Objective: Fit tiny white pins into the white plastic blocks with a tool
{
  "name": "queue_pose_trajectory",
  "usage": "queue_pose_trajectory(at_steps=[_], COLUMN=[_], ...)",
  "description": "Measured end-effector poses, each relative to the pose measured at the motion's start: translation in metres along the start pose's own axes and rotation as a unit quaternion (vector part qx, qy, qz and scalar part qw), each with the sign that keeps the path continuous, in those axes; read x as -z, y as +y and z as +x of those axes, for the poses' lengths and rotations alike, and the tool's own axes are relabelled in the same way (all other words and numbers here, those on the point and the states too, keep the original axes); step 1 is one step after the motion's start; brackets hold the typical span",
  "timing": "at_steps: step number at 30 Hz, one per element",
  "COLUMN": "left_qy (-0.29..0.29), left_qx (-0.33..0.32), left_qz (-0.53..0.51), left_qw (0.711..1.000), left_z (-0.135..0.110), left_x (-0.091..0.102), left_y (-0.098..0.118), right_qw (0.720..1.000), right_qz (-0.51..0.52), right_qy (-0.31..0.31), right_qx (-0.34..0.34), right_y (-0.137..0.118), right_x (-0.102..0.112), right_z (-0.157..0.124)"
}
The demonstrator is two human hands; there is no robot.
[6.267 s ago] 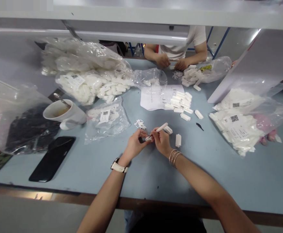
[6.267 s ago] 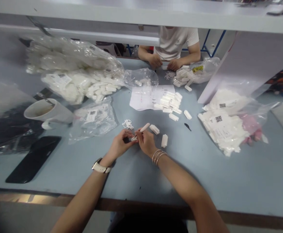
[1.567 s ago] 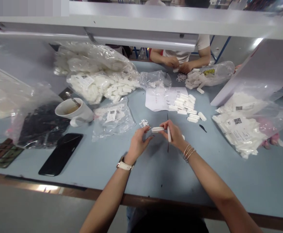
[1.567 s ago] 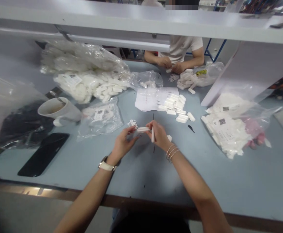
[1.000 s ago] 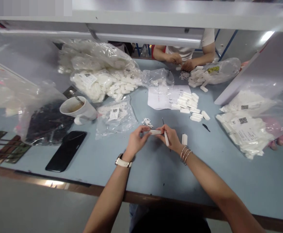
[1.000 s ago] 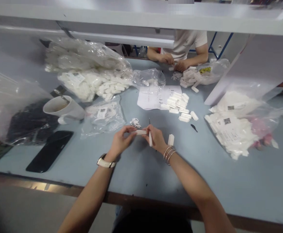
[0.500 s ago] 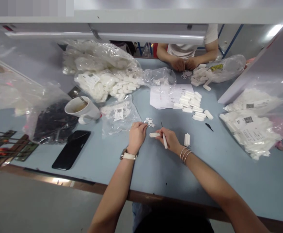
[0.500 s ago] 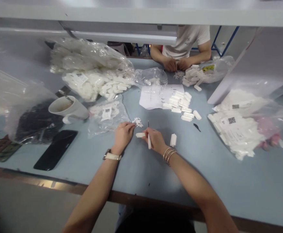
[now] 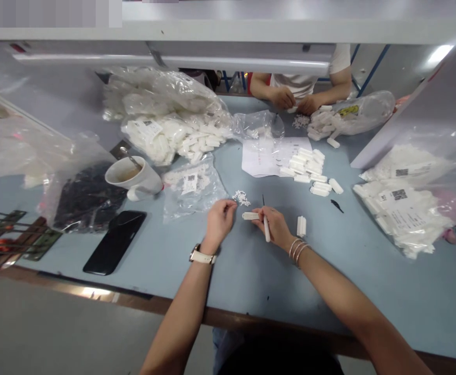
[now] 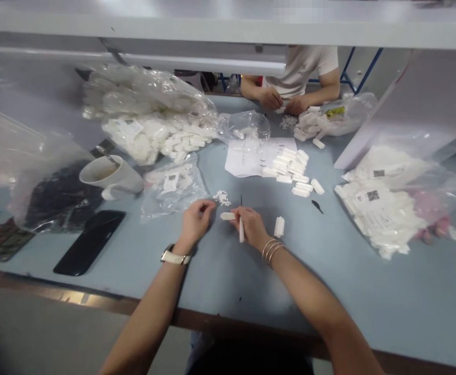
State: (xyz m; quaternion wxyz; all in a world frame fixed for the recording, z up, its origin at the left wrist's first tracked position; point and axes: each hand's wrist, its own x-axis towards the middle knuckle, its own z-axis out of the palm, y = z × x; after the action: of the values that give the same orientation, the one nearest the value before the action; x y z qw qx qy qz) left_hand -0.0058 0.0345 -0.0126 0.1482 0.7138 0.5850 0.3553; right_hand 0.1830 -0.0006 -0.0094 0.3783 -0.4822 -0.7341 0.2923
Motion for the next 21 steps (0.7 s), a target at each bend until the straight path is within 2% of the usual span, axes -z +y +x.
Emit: queue_pose_trajectory(at_steps=[3,6,12,21], left_qy=[-0.023,-0.037,-0.035,-0.05], left_qx=[0.038,0.046,0.013,0.034], left_qz=[-0.085,-0.128,-0.09,-0.092], left_qw=[0.995,0.99,0.995,0.994], left_z=[-0.006,-0.011,-0.015,-0.014], left_x=[0.006,0.008,0.008,0.008], left_y=[0.005,0.013,0.024,0.029], right_qw=[1.0,1.0,1.0,1.0], right_qz=[0.0,-0.008,-0.008,0.002], right_qy=[0.015,0.023,0.03,0.02], right_qx=[-0.002,-0.005,0.006,0.022], right_y=[-0.001,-0.001,0.001,0.001], right_x=[0.0,-0.001,-0.002,-0.002], right_z=[0.001,0.001,0.0,-0.001])
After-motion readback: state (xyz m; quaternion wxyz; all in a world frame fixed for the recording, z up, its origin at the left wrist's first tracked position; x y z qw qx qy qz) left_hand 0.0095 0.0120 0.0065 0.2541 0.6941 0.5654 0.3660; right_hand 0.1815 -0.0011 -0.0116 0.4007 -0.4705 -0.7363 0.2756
